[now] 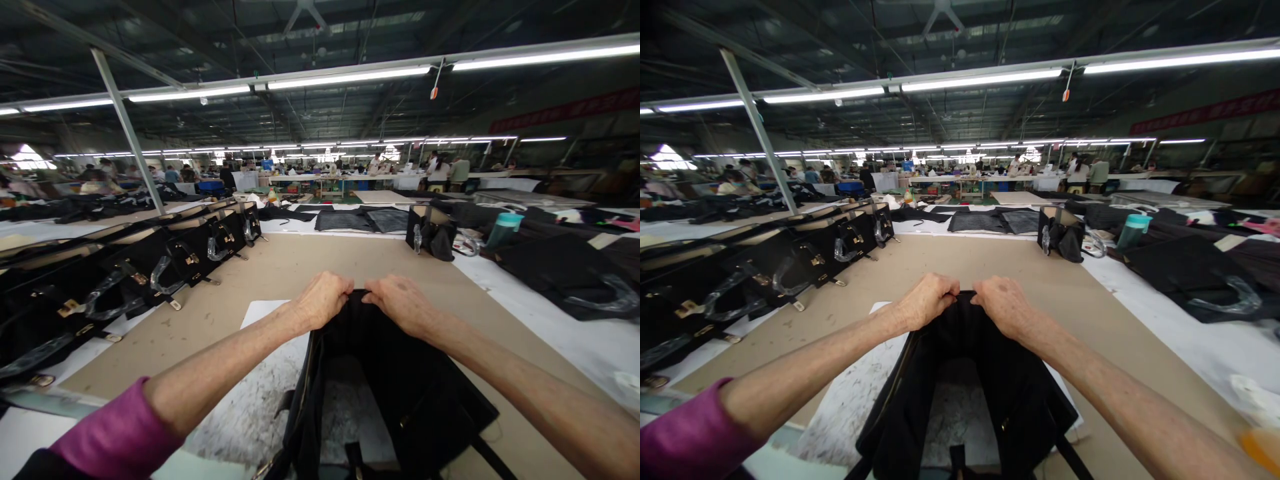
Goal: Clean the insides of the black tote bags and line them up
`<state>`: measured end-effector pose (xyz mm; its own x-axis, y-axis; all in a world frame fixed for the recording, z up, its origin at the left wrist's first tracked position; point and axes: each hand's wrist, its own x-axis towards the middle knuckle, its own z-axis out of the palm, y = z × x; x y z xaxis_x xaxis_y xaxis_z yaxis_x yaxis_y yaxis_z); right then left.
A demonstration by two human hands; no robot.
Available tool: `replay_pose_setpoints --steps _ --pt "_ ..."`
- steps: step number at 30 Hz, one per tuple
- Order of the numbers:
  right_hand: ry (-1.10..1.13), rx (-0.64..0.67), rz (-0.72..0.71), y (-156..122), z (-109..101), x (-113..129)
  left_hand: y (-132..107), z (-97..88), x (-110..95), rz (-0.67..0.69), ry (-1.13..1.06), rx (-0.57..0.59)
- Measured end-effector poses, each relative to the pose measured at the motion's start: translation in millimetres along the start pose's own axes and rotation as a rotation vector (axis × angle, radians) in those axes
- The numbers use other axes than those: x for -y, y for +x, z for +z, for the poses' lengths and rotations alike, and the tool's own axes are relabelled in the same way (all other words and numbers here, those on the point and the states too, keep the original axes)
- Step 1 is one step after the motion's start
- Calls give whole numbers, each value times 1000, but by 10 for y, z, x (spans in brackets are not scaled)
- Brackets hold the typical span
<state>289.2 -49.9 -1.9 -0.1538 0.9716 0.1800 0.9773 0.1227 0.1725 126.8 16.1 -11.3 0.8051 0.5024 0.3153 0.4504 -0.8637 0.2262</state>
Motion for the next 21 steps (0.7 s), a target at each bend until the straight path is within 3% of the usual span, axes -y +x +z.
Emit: replay_pose_setpoints --steps 5,13,17,21 --pt "23 -6 30 46 -10 23 -13 4 2 -51 8 -21" --pt "227 25 -90 142 -21 72 -33 -48 59 -191 -201 19" --pt "256 47 -66 127 -61 66 -228 -224 -98 -354 -297 86" --pt "244 94 13 69 -165 38 -408 -367 -269 -388 -213 179"
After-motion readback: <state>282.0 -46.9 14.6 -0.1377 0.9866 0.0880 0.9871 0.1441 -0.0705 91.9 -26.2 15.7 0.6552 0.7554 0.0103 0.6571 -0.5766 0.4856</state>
